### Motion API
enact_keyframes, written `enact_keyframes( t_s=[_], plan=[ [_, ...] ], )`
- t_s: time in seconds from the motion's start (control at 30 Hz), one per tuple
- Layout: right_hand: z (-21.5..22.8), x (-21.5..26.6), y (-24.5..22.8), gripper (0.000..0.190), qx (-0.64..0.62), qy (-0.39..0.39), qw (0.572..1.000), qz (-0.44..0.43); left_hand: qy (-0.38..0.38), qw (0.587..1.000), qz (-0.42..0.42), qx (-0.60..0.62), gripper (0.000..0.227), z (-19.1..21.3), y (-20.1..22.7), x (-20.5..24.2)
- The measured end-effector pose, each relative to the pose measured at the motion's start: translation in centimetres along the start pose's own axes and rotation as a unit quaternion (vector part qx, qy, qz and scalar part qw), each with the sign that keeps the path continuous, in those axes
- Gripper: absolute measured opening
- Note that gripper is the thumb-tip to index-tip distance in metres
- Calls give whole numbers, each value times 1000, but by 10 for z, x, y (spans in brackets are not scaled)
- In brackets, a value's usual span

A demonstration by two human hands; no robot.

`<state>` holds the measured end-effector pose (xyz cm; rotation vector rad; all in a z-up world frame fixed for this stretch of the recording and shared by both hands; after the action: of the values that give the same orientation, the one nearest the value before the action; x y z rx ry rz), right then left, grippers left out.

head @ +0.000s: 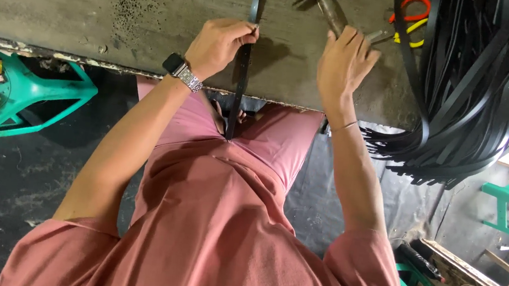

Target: The person is using a hammer and a punch tool to create holes in a black leather strap on a workbench.

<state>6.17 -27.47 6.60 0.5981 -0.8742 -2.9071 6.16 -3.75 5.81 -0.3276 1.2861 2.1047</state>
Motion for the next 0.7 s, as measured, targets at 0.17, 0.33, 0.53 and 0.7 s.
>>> enact_keyframes(
  t_s=[0.17, 0.33, 0.53, 0.7],
  plan=[
    [27, -2, 30, 56, -550, -107, 821, -106, -15, 998, 28, -58, 11, -8, -12, 5],
    [98, 28, 14, 46, -589, -37, 807, -37, -18, 996, 17, -81, 3, -10, -11, 6],
    [92, 35, 11, 61, -545, -152, 824, -26, -19, 998, 8, -58, 6, -9, -6, 6],
    [174, 26, 43, 49, -713, 286, 640, -12, -29, 996, 22, -76, 3, -12, -16, 7]
  ],
)
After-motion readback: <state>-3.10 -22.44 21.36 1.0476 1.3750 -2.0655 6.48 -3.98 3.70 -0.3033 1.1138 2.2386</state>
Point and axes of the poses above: each hand's wrist, its own x-axis away from the middle knuckle, its own z-axis out of the back of the hand, y = z × x, the point moved 8 cm from there along -x, towards the middle knuckle, and after that the axes turned 4 degrees about z, right-handed, at the moved point
